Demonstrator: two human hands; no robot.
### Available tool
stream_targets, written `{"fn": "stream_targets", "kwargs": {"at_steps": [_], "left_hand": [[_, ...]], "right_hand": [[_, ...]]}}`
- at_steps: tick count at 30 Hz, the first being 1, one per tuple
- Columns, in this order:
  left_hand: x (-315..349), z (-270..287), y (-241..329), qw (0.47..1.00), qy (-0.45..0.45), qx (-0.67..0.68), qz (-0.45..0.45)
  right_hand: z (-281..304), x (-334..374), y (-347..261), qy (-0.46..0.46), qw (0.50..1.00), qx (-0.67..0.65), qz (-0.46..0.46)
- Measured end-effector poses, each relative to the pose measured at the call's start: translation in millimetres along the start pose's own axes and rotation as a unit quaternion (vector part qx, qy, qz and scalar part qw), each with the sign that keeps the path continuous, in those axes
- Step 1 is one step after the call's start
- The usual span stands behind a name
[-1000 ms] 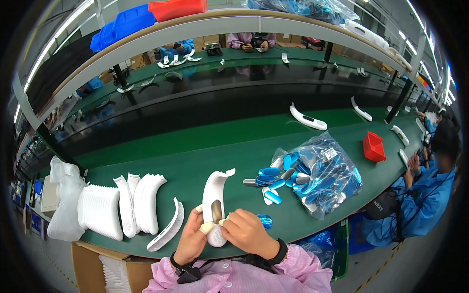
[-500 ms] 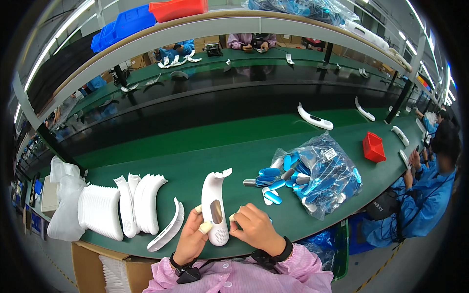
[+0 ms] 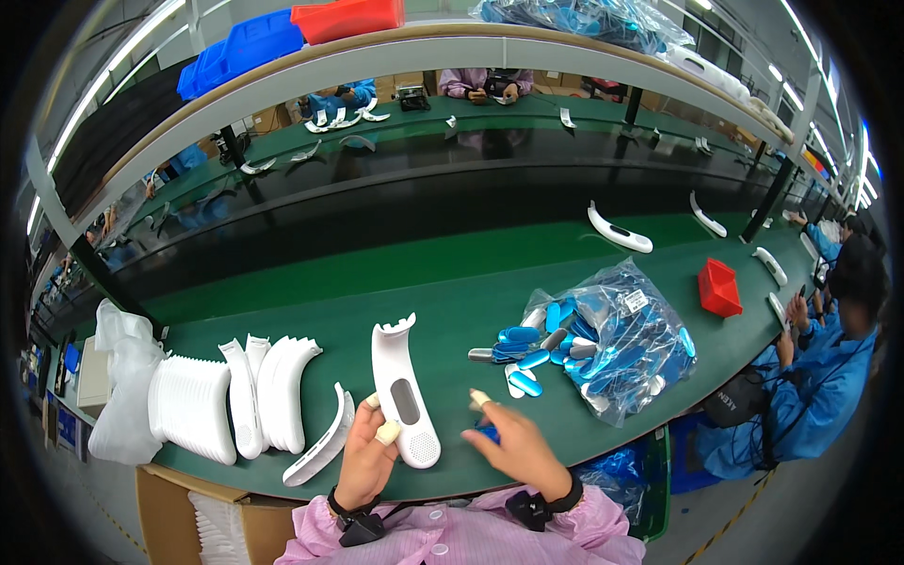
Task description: The recorder is applying blue adhesive film strips to white curved plastic components at an assembly line.
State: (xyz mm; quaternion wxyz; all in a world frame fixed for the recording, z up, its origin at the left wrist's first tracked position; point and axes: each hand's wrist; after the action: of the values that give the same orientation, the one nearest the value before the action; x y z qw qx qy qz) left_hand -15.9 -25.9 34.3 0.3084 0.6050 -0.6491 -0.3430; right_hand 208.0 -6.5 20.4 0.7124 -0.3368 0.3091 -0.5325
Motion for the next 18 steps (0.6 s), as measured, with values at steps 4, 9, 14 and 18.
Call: {"fn": "stream_targets", "kwargs": {"at_steps": [4,9,14,18], "left_hand": [[-8.4,8.8,-17.0,0.992,0.005,-0.112,-0.052],[5.5,31.7,11.9,0.717,0.028,-0.664,-0.209],[41.5,50.4,34.2,0.598,0.084,-0.785,-0.140],[49.5,75.7,34.3,0.635,0.085,-0.760,-0.110]], "right_hand": [[-25.8,-12.5,-14.7,-0.251,0.857,-0.422,-0.156],[-28.5,-90.7,20.8,-0.228,0.813,-0.498,-0.197],[-10.6,-155.3,45.1,0.001,0.896,-0.419,-0.149],[-1.6,-155.7,84.7,0.177,0.979,0.002,0.097]]}}
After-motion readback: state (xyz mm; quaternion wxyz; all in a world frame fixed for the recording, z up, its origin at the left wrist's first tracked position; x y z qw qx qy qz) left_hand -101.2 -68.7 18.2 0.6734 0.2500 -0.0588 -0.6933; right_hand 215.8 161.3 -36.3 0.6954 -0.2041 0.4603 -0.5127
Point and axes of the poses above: each hand's wrist, its own x-axis away from the middle knuckle, its own z-axis out of the back of the hand, y = z × x, and after that the axes turned 6 degrees about -z, right-handed
